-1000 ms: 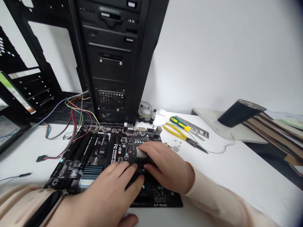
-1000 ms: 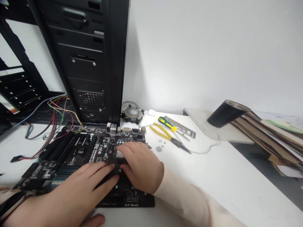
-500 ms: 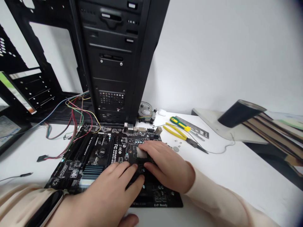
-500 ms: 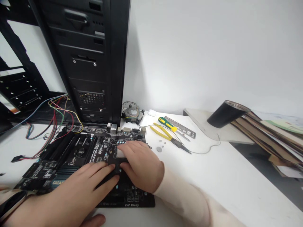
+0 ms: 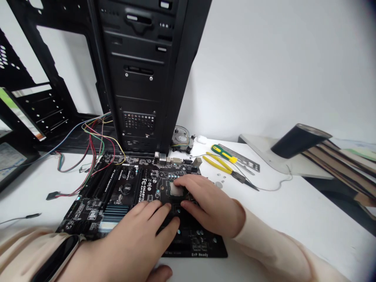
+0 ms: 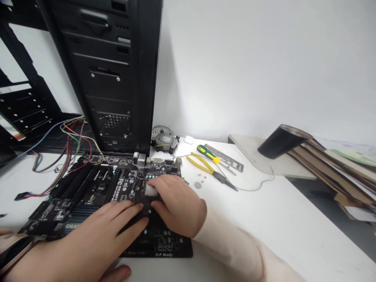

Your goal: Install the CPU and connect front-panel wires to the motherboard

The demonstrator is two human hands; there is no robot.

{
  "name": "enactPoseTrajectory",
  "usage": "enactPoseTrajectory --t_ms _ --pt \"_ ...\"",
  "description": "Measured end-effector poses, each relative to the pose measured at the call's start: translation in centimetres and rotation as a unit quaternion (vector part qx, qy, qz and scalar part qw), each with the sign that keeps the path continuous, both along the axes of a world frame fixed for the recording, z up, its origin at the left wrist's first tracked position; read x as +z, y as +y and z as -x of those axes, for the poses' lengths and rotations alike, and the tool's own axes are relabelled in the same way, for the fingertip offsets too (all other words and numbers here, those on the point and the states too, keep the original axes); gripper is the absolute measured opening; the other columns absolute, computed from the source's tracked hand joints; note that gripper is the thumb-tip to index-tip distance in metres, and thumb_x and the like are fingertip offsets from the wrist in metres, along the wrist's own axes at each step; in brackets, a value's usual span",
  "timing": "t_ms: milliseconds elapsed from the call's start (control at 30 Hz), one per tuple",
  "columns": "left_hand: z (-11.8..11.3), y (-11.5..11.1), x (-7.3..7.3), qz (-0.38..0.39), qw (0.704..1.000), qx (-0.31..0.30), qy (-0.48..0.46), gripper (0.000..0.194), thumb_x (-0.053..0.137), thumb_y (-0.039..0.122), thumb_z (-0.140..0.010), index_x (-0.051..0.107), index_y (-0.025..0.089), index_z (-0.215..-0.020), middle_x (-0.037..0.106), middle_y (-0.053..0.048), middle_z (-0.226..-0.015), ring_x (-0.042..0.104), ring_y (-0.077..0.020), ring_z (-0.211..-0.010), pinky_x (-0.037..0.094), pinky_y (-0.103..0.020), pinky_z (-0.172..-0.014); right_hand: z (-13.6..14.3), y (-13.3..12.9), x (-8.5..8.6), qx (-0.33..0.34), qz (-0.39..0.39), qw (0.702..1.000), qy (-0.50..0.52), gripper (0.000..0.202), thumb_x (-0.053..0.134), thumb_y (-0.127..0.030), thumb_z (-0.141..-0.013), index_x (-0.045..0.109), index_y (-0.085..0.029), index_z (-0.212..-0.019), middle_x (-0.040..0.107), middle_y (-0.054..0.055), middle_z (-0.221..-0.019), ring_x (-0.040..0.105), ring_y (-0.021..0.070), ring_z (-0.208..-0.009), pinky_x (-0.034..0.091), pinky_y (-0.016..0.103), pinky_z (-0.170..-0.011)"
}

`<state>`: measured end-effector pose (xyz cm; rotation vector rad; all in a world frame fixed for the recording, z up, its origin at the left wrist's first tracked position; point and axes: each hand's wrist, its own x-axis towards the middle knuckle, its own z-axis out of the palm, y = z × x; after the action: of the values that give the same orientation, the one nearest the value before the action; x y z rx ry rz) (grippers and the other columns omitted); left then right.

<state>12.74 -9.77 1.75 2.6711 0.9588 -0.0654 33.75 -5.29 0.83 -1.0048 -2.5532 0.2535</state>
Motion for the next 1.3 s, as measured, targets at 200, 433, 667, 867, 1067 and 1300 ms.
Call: enactPoseTrajectory --t_ms 200,433,667,867,1067,1300 --pt "0.00 -0.13 0.17 0.001 1.000 0.005 -0.004 0.059 0.055 0.044 -0.083 0.049 0.015 -0.134 0.049 -0.018 -0.138 0.045 -0.0377 -0.126 0.037 -0.057 -0.103 -0.04 -0.15 -0.11 0.001 -0.005 1.000 0.011 0.031 0.046 -0.019 -0.085 0.052 -0.013 -0.115 0.063 0.014 -0.111 0.058 0.0241 -0.102 0.051 0.045 -0.087" --pt "-0.14 -0.10 0.42 0.010 1.000 0.001 0.006 0.059 0.053 0.044 -0.084 0.049 0.014 -0.134 0.048 -0.018 -0.139 0.043 -0.0376 -0.127 0.036 -0.057 -0.104 0.52 -0.27 -0.55 -0.011 -0.060 0.997 -0.048 0.039 0.047 -0.019 -0.085 0.051 -0.008 -0.123 0.061 0.016 -0.120 0.053 0.0313 -0.114 0.045 0.052 -0.096" --pt "0.04 -0.08 0.32 0.008 1.000 0.003 -0.004 0.059 0.056 0.041 -0.083 0.049 0.014 -0.135 0.047 -0.019 -0.139 0.044 -0.0390 -0.126 0.037 -0.058 -0.103 0.18 -0.03 -0.39 0.007 -0.044 0.999 -0.015 0.033 0.045 -0.018 -0.086 0.052 -0.011 -0.117 0.063 0.014 -0.113 0.057 0.0258 -0.103 0.049 0.045 -0.087" --pt "0.13 -0.14 0.22 -0.003 1.000 0.002 -0.002 0.058 0.055 0.042 -0.083 0.050 0.015 -0.134 0.049 -0.018 -0.138 0.045 -0.0376 -0.125 0.038 -0.056 -0.103 0.06 0.01 -0.36 0.010 -0.028 1.000 -0.004 0.031 0.045 -0.017 -0.085 0.051 -0.012 -0.116 0.063 0.013 -0.112 0.057 0.0255 -0.102 0.049 0.046 -0.087" --pt "0.13 -0.10 -0.07 -0.016 1.000 0.007 -0.014 0.059 0.058 0.044 -0.081 0.051 0.016 -0.132 0.050 -0.017 -0.137 0.047 -0.0368 -0.124 0.039 -0.054 -0.103 -0.17 0.15 -0.35 0.015 -0.014 1.000 0.004 0.032 0.045 -0.018 -0.086 0.050 -0.013 -0.117 0.062 0.014 -0.113 0.057 0.0245 -0.103 0.049 0.045 -0.087" --pt "-0.05 -0.08 0.63 0.008 1.000 0.000 0.011 0.059 0.054 0.042 -0.083 0.049 0.013 -0.135 0.047 -0.019 -0.140 0.044 -0.0389 -0.126 0.038 -0.057 -0.102 -0.39 0.22 -0.36 0.014 -0.003 1.000 0.007 0.035 0.045 -0.018 -0.086 0.048 -0.013 -0.120 0.061 0.015 -0.116 0.056 0.0253 -0.108 0.049 0.046 -0.089"
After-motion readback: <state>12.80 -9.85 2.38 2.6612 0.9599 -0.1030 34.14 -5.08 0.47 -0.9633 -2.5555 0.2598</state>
